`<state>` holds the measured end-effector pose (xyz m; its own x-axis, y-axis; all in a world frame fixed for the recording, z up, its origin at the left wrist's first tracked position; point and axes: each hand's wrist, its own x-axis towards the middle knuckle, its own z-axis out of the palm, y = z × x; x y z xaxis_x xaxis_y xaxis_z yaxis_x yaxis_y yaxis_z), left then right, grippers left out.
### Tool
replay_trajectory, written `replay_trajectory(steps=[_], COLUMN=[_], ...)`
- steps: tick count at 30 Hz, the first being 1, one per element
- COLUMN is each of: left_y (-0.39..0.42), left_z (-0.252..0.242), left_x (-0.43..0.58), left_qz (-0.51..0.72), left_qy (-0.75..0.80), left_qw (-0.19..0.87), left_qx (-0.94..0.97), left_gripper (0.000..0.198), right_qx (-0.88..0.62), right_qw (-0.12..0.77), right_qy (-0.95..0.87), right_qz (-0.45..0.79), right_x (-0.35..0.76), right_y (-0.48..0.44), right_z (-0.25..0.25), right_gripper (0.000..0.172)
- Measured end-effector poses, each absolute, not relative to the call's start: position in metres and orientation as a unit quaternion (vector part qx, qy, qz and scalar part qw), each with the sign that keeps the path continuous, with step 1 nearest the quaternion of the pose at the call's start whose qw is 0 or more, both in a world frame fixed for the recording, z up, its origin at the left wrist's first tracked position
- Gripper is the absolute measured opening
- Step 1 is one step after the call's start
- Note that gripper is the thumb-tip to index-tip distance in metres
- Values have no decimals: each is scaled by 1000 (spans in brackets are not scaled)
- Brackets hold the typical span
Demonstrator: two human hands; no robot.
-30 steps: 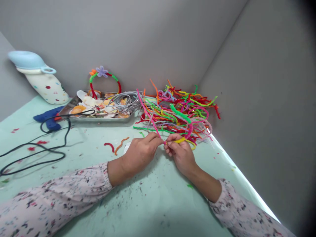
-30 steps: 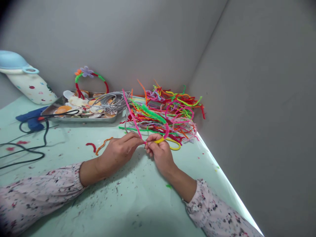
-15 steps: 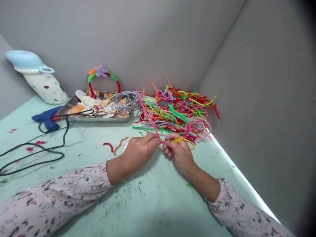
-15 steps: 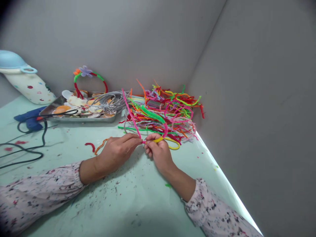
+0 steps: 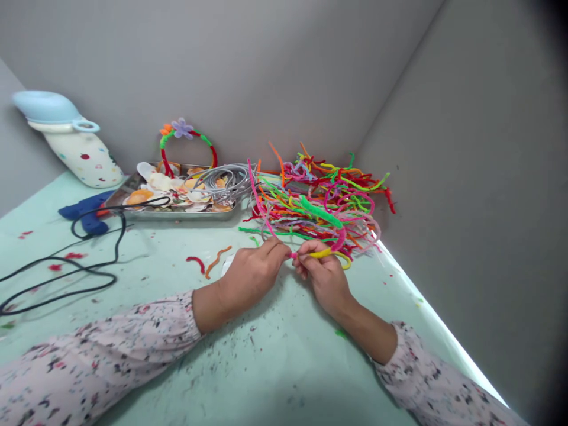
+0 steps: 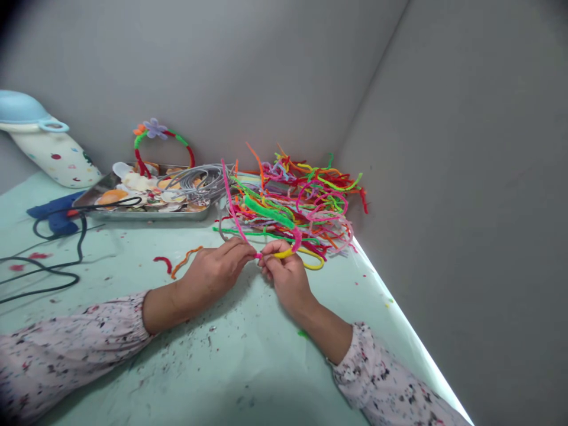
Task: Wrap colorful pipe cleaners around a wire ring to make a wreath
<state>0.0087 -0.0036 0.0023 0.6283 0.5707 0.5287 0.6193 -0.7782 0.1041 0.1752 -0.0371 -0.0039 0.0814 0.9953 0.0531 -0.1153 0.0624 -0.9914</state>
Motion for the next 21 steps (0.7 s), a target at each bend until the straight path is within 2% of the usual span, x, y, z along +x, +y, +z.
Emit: replay_trajectory(steps=[9,21], left_y=[-4,-2], left_z=[0,0], left_x=[12,6], left_qz=[-237,-268], left_qy=[-360,-330], left_qw=[36,59], left_qx=[-902,-903], left_gripper=[11,16], right_qx=[-481,-544], right_qw=[546,474], right_qy=[-494,-514], right_qz=[476,464], right_x=[176,175], right_y=[-37,-38], right_z=[-5,0], right_gripper=[3,24])
